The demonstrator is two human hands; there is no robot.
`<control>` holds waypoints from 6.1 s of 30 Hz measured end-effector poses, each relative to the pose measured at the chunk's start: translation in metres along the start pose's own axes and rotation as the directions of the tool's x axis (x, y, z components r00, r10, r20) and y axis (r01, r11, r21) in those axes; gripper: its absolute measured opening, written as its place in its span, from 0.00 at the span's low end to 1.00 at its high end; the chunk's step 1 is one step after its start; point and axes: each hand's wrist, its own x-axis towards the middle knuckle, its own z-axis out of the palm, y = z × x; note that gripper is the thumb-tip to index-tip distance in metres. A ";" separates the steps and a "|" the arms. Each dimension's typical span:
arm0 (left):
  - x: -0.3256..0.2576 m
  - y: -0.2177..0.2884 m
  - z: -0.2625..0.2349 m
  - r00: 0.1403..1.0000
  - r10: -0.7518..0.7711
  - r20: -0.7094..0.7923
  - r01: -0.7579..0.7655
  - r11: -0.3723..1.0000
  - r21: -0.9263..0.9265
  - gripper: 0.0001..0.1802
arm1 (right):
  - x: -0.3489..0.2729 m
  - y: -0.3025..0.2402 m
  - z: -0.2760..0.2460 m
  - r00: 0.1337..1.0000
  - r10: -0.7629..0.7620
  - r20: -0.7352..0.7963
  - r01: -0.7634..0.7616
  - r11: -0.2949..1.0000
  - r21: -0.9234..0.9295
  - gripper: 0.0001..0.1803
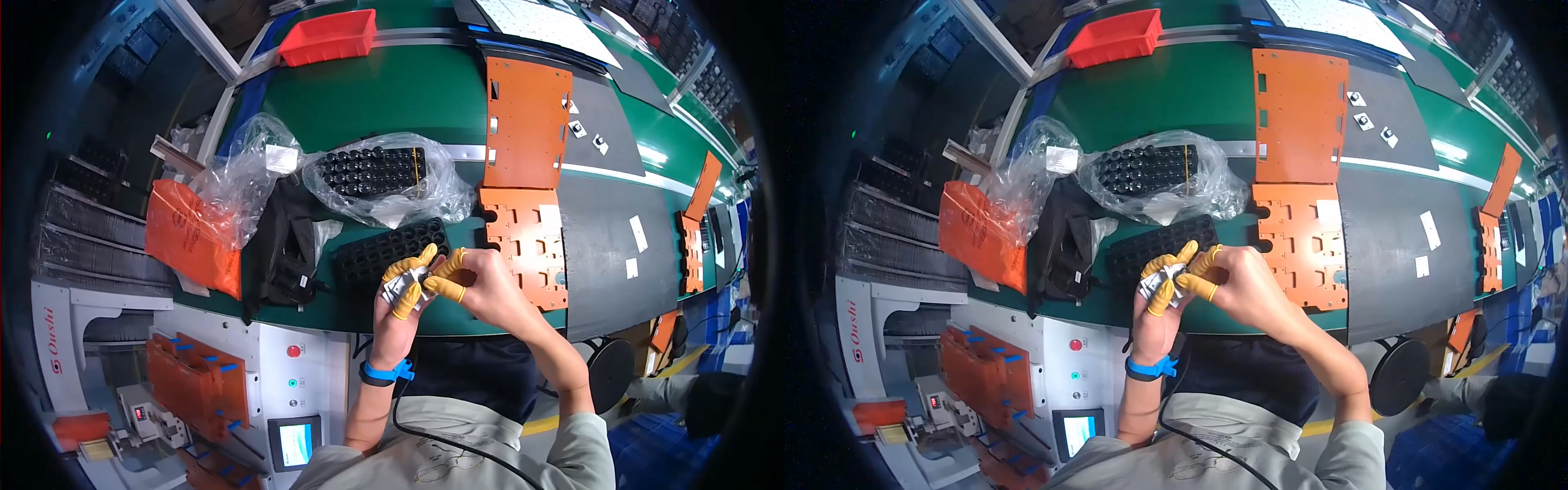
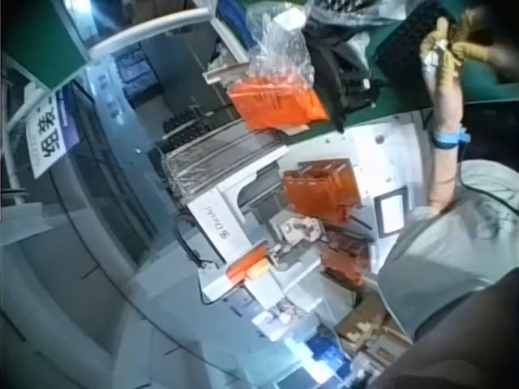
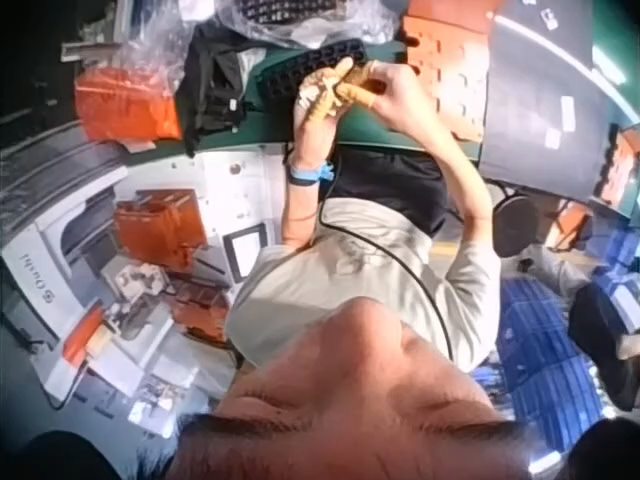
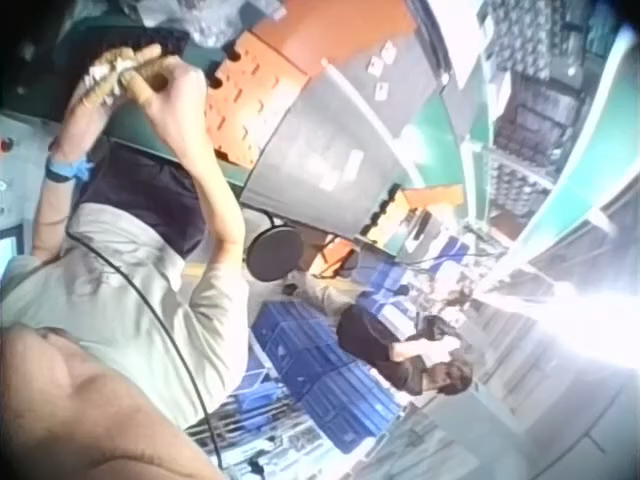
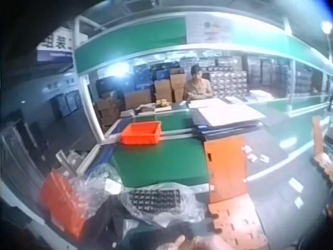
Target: The recorder attaches LED modules from a component sheet onto orange fixture panels and processes the panels using an automated assembly machine.
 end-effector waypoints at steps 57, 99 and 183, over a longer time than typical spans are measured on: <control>0.006 -0.057 0.041 0.986 -0.157 -0.064 0.165 0.973 0.160 0.21 | -0.059 0.184 -0.125 0.671 0.558 -0.488 -0.422 0.829 0.367 0.14; 0.005 -0.068 0.041 0.879 -0.456 0.141 0.460 0.888 0.006 0.29 | -0.062 0.170 -0.149 0.791 0.229 -0.567 -0.441 0.856 -0.269 0.19; -0.039 -0.048 0.035 0.973 -0.092 0.209 0.029 0.958 0.285 0.31 | -0.148 0.085 0.036 0.828 -0.098 -0.552 0.387 0.812 0.437 0.15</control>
